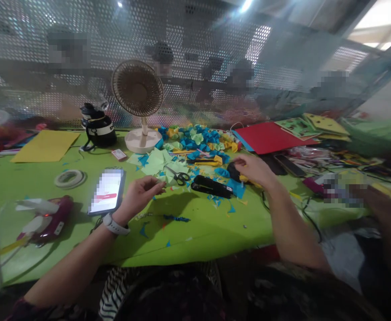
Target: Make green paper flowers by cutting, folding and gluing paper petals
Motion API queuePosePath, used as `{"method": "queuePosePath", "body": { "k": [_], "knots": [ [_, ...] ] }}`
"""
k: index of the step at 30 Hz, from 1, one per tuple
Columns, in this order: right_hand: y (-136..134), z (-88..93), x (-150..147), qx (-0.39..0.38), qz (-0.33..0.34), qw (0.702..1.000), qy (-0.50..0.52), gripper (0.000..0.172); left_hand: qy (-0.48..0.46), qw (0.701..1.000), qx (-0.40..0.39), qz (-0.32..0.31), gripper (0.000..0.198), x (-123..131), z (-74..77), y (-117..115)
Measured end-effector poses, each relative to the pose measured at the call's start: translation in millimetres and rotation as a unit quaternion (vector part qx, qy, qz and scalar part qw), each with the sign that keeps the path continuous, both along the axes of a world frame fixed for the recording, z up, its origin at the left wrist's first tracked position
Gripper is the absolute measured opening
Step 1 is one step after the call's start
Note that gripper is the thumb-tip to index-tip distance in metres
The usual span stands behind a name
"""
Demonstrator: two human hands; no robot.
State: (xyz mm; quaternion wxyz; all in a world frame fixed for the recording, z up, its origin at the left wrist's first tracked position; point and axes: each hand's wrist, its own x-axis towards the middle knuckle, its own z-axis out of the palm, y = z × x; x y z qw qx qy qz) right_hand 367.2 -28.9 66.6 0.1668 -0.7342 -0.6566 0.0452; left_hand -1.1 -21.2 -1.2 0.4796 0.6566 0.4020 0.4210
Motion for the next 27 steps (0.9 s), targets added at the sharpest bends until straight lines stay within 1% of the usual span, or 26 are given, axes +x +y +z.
{"method": "queuePosePath", "body": {
  "k": [1, 2, 3, 4, 5, 8, 10, 12, 15, 16, 17, 18, 20, 21, 23, 24, 25, 26, 27],
  "knots": [
    [-2.7, -5.1, 16.7, -0.034, -0.052, 0.995, -0.078, 0.027, -0.005, 1.0, 0.002, -0.002, 0.031, 0.6, 1.3, -0.4],
    [-5.3, -12.1, 31.1, -0.075, -0.097, 0.983, -0.134, 0.033, -0.011, 1.0, 0.001, -0.003, 0.031, 1.3, 2.4, -0.8],
    [-7.6, -20.2, 42.8, -0.113, -0.125, 0.971, -0.169, 0.039, -0.019, 1.0, -0.001, -0.005, 0.032, 2.0, 3.1, -1.1],
    [-9.2, -28.8, 51.9, -0.151, -0.138, 0.96, -0.19, 0.044, -0.026, 1.0, -0.003, -0.005, 0.032, 2.6, 3.5, -1.2],
    [-10.1, -37.3, 58.6, -0.166, -0.136, 0.958, -0.192, 0.044, -0.031, 0.999, -0.006, -0.006, 0.032, 3.1, 3.4, -1.0],
    [-9.2, -56.8, 68.9, -0.165, -0.13, 0.959, -0.189, 0.046, -0.04, 0.999, -0.011, -0.011, 0.032, 3.4, 1.3, 0.3],
    [-7.5, -63.6, 71.5, -0.148, -0.133, 0.963, -0.183, 0.049, -0.041, 0.999, -0.011, -0.013, 0.031, 2.7, -0.5, 1.5],
    [-6.9, -66.2, 73.1, -0.127, -0.142, 0.966, -0.173, 0.047, -0.039, 0.999, -0.01, -0.017, 0.03, 1.6, -1.9, 2.4],
    [-9.0, -64.4, 75.5, -0.097, -0.161, 0.97, -0.156, 0.04, -0.03, 0.999, -0.004, -0.024, 0.03, 0.4, -2.9, 3.0],
    [-10.1, -62.4, 76.4, -0.073, -0.176, 0.972, -0.137, 0.038, -0.027, 0.999, -0.002, -0.024, 0.03, 0.2, -2.9, 3.1],
    [-11.3, -59.5, 77.2, -0.036, -0.197, 0.975, -0.093, 0.037, -0.024, 0.999, 0.001, -0.024, 0.03, 0.1, -3.0, 3.2],
    [-12.5, -55.7, 77.8, 0.01, -0.218, 0.976, -0.028, 0.035, -0.022, 0.999, 0.002, -0.023, 0.03, 0.0, -3.0, 3.4],
    [-14.7, -46.1, 76.5, 0.094, -0.244, 0.958, 0.115, 0.029, -0.021, 1.0, 0.003, -0.017, 0.03, 0.0, -2.9, 3.9],
    [-16.0, -40.3, 73.7, 0.12, -0.245, 0.945, 0.179, 0.026, -0.022, 1.0, 0.004, -0.012, 0.031, 0.1, -2.9, 4.2],
    [-19.1, -28.0, 61.5, 0.135, -0.226, 0.929, 0.261, 0.024, -0.022, 1.0, 0.008, -0.002, 0.031, 0.1, -2.7, 4.8],
    [-21.2, -21.8, 51.6, 0.144, -0.207, 0.909, 0.333, 0.024, -0.023, 1.0, 0.012, 0.004, 0.032, 0.1, -2.5, 5.0],
    [-23.6, -15.9, 39.3, 0.15, -0.173, 0.883, 0.411, 0.025, -0.024, 1.0, 0.017, 0.01, 0.032, 0.0, -2.3, 5.2],
    [-26.4, -10.6, 24.7, 0.148, -0.124, 0.865, 0.463, 0.027, -0.026, 0.999, 0.022, 0.016, 0.032, -0.1, -2.1, 5.4],
    [-29.3, -5.9, 8.3, 0.133, -0.075, 0.856, 0.494, 0.029, -0.029, 0.999, 0.027, 0.022, 0.033, -0.2, -1.9, 5.8]
  ]
}}
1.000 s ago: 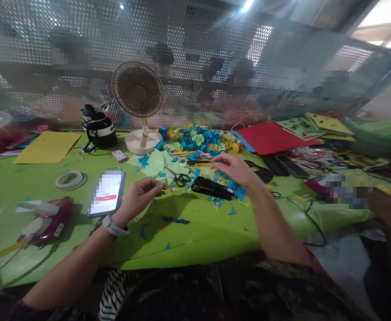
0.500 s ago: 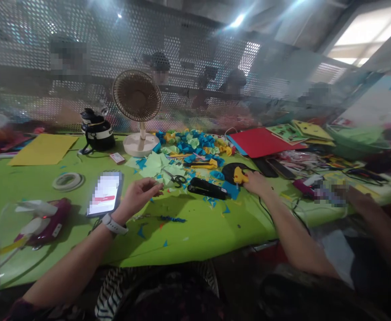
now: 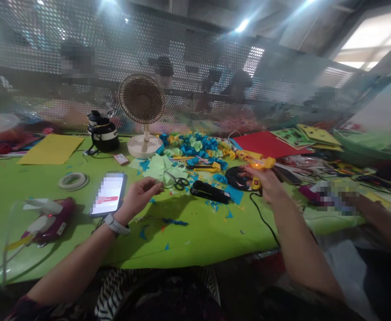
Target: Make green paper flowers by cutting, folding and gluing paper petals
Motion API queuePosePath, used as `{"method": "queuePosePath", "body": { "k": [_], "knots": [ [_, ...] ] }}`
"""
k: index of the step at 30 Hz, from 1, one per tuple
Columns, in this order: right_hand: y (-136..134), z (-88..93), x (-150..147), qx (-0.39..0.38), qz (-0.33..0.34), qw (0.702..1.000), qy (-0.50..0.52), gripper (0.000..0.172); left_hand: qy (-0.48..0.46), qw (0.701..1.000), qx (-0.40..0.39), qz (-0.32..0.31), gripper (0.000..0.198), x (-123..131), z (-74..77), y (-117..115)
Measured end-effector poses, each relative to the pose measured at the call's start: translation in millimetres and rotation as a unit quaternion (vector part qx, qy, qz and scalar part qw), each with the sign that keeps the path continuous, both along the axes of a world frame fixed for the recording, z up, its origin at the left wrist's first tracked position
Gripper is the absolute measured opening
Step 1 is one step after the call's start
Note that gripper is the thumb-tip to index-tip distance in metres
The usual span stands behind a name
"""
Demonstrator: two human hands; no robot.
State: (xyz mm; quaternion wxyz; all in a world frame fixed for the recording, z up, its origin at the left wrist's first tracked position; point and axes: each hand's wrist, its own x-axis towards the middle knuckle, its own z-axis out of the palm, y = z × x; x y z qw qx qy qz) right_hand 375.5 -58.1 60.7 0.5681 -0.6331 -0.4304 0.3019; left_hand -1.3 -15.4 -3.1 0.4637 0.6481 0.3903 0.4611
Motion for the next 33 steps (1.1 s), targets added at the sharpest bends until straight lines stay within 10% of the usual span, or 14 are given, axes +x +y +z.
{"method": "queuePosePath", "body": {
  "k": [6, 11, 33],
  "knots": [
    [-9.4, 10.7, -104.0, -0.028, 0.255, 0.966, 0.027, 0.03, -0.004, 0.999, 0.034, 0.04, 0.032, -1.1, -1.1, 4.7],
    [-1.2, -1.6, -154.6, -0.051, 0.323, 0.945, 0.019, 0.036, 0.022, 0.997, 0.052, 0.061, 0.03, -2.5, -1.4, 5.5],
    [2.8, -34.3, -161.3, -0.052, 0.343, 0.938, 0.009, 0.031, 0.026, 0.996, 0.06, 0.057, 0.028, -2.8, -4.5, 5.5]
  ]
}}
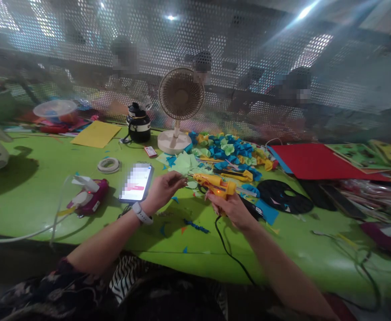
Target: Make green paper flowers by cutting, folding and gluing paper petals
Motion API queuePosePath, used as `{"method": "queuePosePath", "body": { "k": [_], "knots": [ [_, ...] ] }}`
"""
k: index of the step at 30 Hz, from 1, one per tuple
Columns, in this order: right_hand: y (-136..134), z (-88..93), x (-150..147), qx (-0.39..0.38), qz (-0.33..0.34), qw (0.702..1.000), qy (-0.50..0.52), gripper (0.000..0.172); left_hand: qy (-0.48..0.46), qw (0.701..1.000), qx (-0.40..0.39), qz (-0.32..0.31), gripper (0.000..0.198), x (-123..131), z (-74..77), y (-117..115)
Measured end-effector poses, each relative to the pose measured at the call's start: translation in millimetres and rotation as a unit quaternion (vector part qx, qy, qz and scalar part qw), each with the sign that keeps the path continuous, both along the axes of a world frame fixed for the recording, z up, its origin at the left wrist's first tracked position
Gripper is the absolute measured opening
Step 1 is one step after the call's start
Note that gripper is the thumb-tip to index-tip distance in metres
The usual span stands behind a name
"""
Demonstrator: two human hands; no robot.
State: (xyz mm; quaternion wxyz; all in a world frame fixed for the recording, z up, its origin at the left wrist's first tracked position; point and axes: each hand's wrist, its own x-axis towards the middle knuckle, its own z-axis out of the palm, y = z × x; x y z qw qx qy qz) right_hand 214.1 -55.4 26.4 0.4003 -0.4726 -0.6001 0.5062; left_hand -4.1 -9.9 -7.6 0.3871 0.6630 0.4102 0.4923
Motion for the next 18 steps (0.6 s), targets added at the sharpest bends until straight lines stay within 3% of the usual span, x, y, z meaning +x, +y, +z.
{"method": "queuePosePath", "body": {
  "k": [18],
  "knots": [
    [1.7, 0.3, 1.2, 0.013, -0.006, 1.0, -0.009, 0.031, -0.077, 0.997, -0.018, -0.021, 0.031, 3.9, 2.9, -1.6]
  ]
}}
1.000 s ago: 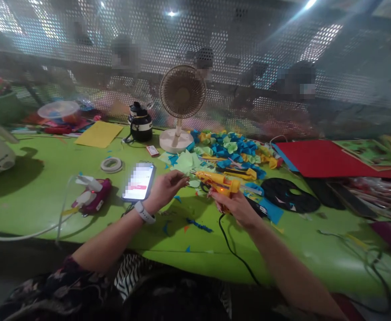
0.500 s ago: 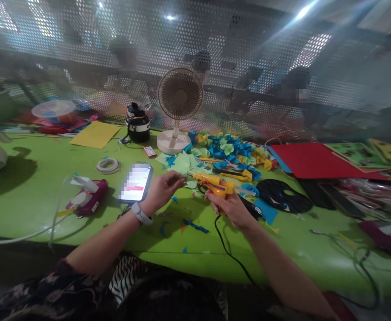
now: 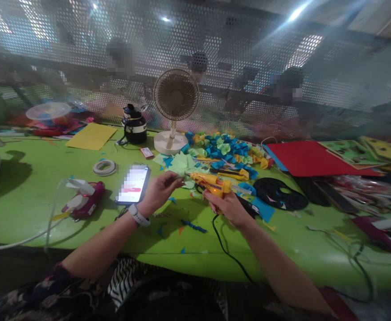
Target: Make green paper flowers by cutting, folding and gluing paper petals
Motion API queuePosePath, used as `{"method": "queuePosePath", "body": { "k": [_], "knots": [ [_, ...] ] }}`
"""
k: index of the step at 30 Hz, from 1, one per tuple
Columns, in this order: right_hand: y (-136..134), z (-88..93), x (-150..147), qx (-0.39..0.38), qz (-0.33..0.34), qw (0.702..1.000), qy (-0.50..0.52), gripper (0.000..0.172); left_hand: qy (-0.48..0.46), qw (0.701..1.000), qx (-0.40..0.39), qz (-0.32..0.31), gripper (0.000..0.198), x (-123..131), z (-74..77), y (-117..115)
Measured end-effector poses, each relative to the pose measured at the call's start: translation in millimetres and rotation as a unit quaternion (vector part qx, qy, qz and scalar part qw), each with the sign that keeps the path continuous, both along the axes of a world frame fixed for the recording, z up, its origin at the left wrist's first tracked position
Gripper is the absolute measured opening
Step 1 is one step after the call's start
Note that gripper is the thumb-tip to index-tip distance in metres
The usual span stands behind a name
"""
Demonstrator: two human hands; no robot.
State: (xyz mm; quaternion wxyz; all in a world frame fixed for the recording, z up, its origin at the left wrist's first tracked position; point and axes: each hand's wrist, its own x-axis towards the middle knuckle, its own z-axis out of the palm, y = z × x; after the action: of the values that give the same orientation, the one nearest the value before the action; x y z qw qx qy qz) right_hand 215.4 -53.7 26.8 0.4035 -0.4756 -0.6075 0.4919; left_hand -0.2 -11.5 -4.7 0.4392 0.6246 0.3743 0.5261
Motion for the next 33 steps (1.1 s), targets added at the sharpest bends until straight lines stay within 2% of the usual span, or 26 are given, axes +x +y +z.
{"method": "queuePosePath", "body": {
  "k": [13, 22, 33],
  "knots": [
    [-2.2, 6.9, -2.7, 0.008, -0.002, 1.0, -0.018, 0.037, 0.021, 1.0, 0.015, 0.006, 0.03, -1.4, -3.2, -0.1],
    [-1.4, 2.9, -2.7, 0.012, -0.006, 1.0, -0.017, 0.037, 0.057, 0.997, 0.046, 0.03, 0.029, -2.9, -7.6, 1.6],
    [-1.6, 3.5, -3.2, 0.012, -0.009, 0.999, -0.035, 0.037, 0.165, 0.975, 0.123, 0.083, 0.022, -3.4, 3.1, -3.5]
  ]
}}
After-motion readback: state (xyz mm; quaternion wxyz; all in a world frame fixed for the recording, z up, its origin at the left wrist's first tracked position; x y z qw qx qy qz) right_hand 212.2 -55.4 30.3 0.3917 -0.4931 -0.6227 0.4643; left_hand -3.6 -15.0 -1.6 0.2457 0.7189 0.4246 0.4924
